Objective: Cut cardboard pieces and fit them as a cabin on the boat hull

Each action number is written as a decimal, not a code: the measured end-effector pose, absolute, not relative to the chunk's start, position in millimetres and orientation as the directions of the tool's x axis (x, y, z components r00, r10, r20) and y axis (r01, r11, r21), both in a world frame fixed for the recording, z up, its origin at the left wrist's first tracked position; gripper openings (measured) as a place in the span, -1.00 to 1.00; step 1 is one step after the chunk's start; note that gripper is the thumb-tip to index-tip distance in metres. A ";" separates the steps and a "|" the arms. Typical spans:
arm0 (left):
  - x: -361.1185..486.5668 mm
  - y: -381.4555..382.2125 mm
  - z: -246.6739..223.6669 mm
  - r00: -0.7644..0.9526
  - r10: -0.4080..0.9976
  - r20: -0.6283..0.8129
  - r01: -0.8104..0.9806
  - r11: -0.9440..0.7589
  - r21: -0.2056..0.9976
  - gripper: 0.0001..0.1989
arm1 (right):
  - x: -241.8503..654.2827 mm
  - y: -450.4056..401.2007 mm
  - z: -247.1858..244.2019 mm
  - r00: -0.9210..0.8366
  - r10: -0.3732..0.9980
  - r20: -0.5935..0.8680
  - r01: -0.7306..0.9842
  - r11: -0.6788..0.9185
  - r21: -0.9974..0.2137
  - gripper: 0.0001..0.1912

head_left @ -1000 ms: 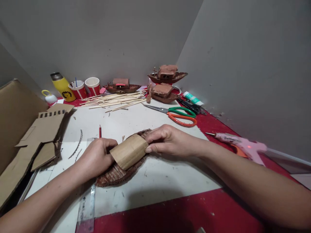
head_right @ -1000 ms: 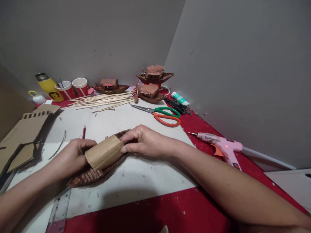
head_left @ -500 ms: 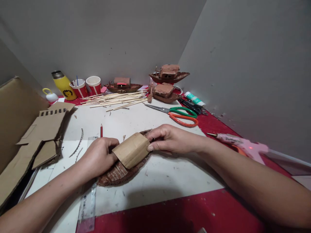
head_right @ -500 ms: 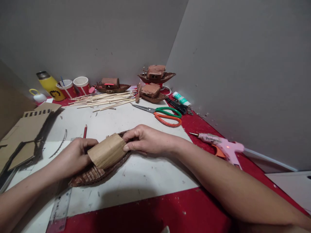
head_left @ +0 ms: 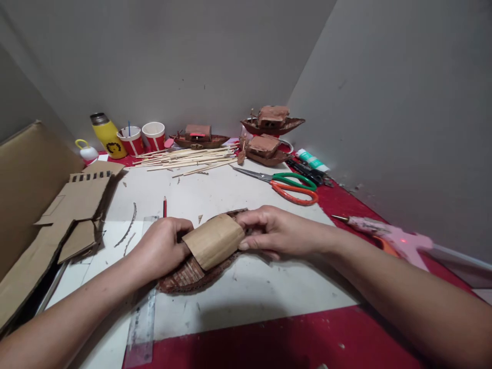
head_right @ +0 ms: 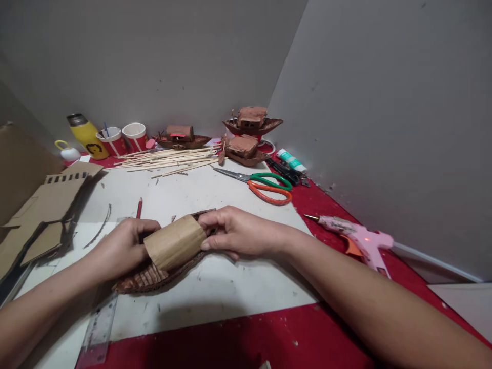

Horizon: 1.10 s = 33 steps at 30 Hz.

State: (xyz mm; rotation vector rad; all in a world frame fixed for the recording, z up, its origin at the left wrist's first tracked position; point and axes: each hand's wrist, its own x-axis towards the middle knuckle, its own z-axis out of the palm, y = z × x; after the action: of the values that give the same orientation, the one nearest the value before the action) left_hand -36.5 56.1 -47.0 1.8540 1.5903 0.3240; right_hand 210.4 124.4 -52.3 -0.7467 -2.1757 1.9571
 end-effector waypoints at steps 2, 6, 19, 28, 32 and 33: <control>-35.7 56.1 -48.3 0.213 0.947 -0.240 0.781 -0.018 0.625 -0.77 | 209.8 123.2 -54.6 -0.868 0.448 -0.214 0.261 0.043 -0.964 -0.83; -37.6 57.3 -45.7 0.206 0.951 -0.231 0.782 -0.018 0.624 -0.79 | 207.5 123.1 -58.9 -0.858 0.481 -0.182 0.238 0.056 -0.970 -0.84; -18.3 -56.3 -40.5 0.122 0.963 0.240 0.839 -0.229 0.493 -0.86 | 205.6 118.2 -58.1 -0.862 0.497 -0.101 0.220 0.187 -0.957 -0.88; 5.6 -41.1 -62.0 0.370 0.862 0.347 0.928 -0.332 -0.166 -0.82 | 202.6 110.2 -48.7 -0.854 0.517 -0.060 0.164 0.157 -0.974 -0.89; 1.1 -36.4 -63.7 0.311 0.880 0.359 0.950 -0.300 -0.086 -0.84 | 206.1 107.0 -52.3 -0.836 0.541 -0.096 0.196 0.131 -0.972 -0.94; -0.4 -36.6 -65.4 0.288 0.886 0.364 0.954 -0.297 -0.035 -0.86 | 207.0 105.9 -53.1 -0.831 0.546 -0.105 0.205 0.125 -0.971 -0.96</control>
State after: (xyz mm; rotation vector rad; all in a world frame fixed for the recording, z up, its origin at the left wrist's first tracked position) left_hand -0.4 -36.6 -65.4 2.7089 1.9813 0.4749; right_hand 207.0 105.9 -53.1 -0.7365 -2.1298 1.7634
